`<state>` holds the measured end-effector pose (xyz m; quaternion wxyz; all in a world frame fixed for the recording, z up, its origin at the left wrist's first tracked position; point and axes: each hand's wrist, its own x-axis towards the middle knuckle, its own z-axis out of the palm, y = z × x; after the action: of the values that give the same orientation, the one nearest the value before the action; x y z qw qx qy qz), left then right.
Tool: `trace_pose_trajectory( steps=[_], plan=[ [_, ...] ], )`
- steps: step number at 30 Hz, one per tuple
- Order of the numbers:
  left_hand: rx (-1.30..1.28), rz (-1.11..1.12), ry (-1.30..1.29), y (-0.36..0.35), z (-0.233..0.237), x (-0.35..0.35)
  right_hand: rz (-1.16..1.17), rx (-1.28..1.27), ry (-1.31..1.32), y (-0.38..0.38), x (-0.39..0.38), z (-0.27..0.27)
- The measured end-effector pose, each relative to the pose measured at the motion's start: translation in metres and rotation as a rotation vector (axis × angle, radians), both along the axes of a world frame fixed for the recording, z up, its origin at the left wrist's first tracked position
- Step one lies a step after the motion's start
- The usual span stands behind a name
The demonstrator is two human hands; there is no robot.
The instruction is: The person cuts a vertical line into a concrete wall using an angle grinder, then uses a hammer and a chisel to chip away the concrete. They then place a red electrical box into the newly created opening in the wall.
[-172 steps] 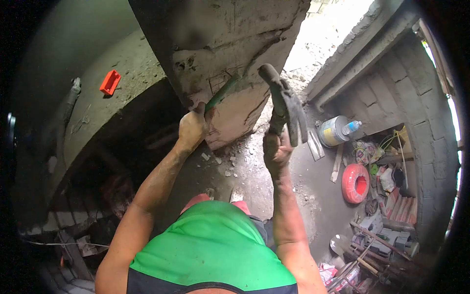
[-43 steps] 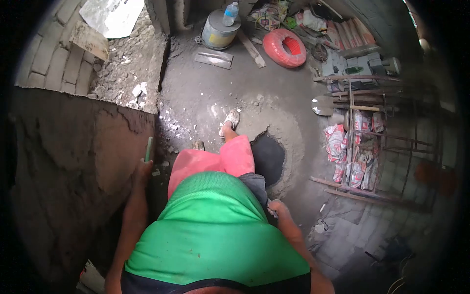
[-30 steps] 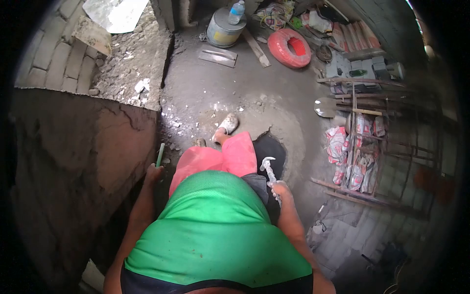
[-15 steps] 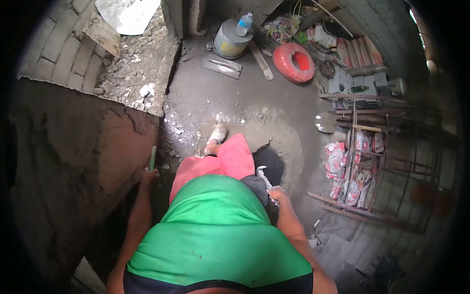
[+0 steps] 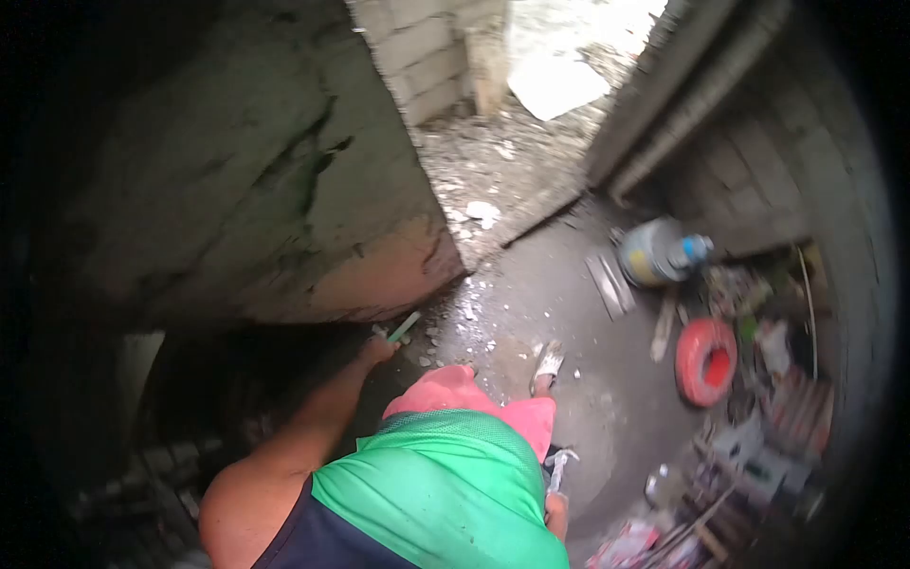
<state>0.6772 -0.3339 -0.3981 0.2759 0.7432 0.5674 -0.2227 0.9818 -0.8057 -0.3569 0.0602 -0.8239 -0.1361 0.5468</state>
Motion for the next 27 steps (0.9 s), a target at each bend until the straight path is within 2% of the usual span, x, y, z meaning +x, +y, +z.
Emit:
trace_pose_trajectory(
  steps=[4,5,7,8,9,11,12,16,18,21,23,25,27],
  plan=[
    [0.016,0.285,-0.271,-0.021,0.08,0.054,0.064,-0.028,0.074,0.008,0.071,0.001],
    [0.035,0.339,-0.256,-0.025,0.095,0.06,0.072,-0.038,0.088,0.005,0.088,-0.001],
    [0.036,0.453,-0.398,-0.054,0.126,0.063,0.081,-0.071,0.116,-0.012,0.122,-0.004],
    [0.163,0.39,-0.289,-0.067,0.14,0.061,0.083,-0.077,0.119,-0.01,0.144,-0.009],
    [0.187,0.431,-0.29,-0.076,0.153,0.058,0.08,-0.08,0.116,-0.006,0.166,-0.014],
    [0.104,0.674,-0.472,-0.103,0.172,0.044,0.071,-0.107,0.106,-0.003,0.208,-0.016],
    [-0.012,0.856,-0.558,-0.116,0.209,0.05,0.068,-0.129,0.095,-0.004,0.23,-0.013],
    [0.107,0.988,-0.661,-0.148,0.265,0.038,0.006,-0.17,0.034,0.019,0.296,-0.007],
    [0.312,0.971,-0.684,-0.155,0.288,0.035,0.004,-0.103,-0.021,0.044,0.317,-0.011],
    [0.355,0.895,-0.793,-0.151,0.304,0.022,-0.001,0.151,-0.088,0.106,0.32,0.0],
    [0.381,0.862,-0.832,-0.136,0.304,0.011,-0.122,0.251,-0.006,0.161,0.272,0.07],
    [0.699,0.673,-0.831,-0.118,0.298,0.007,-0.133,0.342,0.069,0.202,0.223,0.126],
    [0.753,0.594,-0.799,-0.099,0.319,0.003,-0.119,0.453,0.123,0.234,0.181,0.165]
  ],
)
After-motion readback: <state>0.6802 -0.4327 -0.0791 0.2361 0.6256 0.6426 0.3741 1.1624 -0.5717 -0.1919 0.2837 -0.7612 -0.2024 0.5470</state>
